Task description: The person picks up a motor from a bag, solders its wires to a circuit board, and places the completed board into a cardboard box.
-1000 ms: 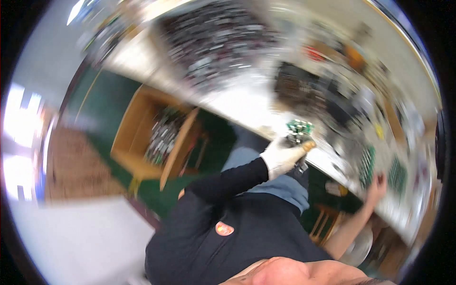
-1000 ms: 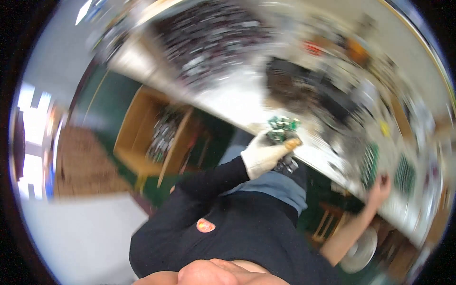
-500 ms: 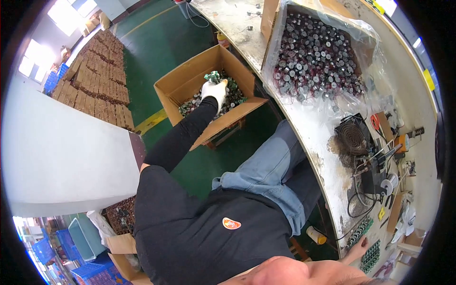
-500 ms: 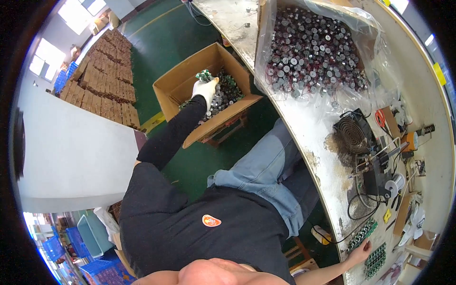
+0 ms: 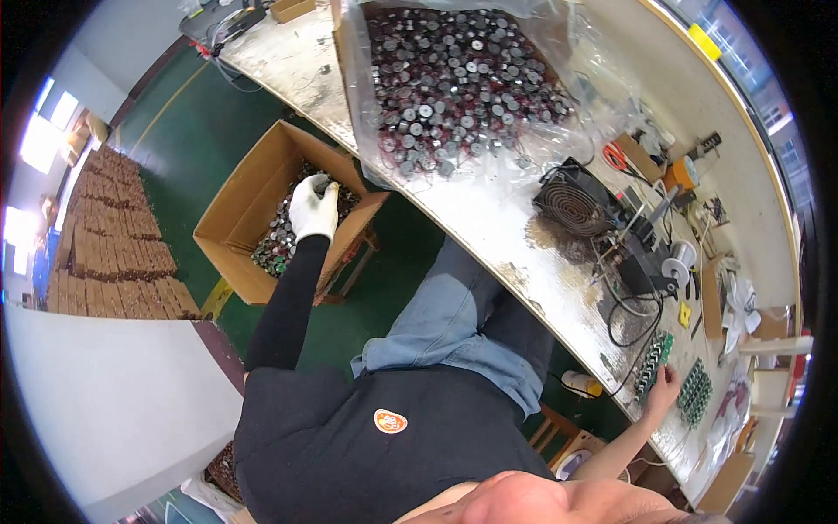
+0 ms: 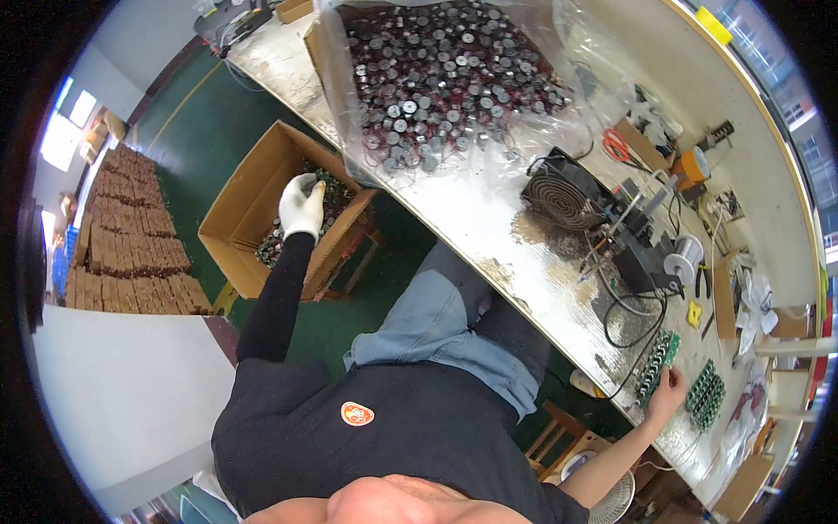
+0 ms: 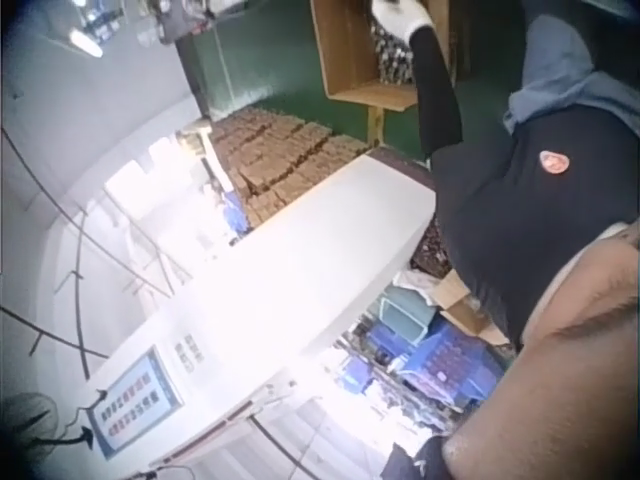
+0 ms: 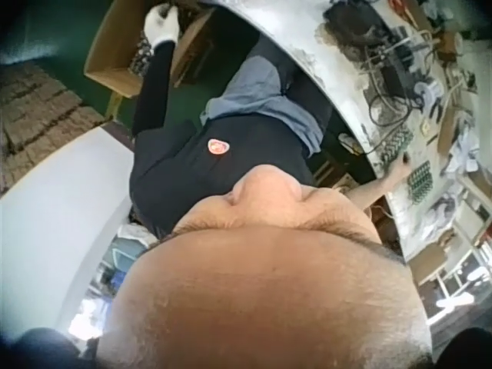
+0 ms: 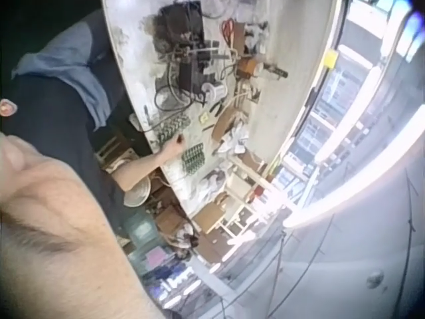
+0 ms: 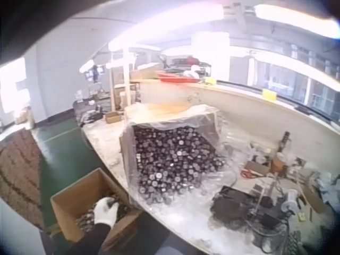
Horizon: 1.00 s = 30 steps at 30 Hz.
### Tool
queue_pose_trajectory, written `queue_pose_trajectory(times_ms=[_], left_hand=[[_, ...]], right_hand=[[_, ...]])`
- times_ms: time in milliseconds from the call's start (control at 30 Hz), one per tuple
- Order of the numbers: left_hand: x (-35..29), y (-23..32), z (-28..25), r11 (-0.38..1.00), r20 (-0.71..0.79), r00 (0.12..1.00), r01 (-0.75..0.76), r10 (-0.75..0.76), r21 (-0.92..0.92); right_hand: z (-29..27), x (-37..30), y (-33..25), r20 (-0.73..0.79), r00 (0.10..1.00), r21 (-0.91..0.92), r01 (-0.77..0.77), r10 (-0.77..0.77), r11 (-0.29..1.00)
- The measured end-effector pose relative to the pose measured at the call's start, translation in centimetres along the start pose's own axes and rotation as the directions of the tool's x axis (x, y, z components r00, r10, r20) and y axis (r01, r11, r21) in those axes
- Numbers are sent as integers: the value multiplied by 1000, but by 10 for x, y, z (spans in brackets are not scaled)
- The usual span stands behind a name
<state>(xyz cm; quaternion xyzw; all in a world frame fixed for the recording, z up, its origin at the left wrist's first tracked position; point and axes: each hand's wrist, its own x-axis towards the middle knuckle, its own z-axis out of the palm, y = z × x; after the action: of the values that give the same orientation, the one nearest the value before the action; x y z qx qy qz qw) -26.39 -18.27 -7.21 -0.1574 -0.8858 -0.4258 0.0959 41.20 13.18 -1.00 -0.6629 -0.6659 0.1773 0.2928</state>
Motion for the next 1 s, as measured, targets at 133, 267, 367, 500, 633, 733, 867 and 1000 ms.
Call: queue_pose_trajectory(times_ms=[133,267,367,500,633,733,867,1000], left_hand=[[-25,105,-11,880,110,881,-438,461,-184],[-22,142,36,827,316,772,-555,551,-87],[-17,161,56,808,493,747,-572,445,138],[-14,174,65,749,624,685,-621,375,232],[-21,181,64,753,620,679,-624,393,207],[-37,180,57,854,574,710,-519,408,36],[-66,167,75,895,398,838,-210,373,-394],[-74,174,85,823,506,815,66,282,-564]], right_hand=[[1,5,24,-124,992,166,6,15,986],[-6,5,33,-268,963,165,47,-1,985],[-12,-12,33,-296,953,496,92,69,864],[-24,-43,10,-184,975,763,59,128,644],[-20,-72,-42,-39,999,869,28,11,494],[3,-93,-80,47,999,824,-25,-23,567],[37,-103,-120,359,921,613,-111,-150,782],[65,-99,-131,339,920,279,103,-198,955]])
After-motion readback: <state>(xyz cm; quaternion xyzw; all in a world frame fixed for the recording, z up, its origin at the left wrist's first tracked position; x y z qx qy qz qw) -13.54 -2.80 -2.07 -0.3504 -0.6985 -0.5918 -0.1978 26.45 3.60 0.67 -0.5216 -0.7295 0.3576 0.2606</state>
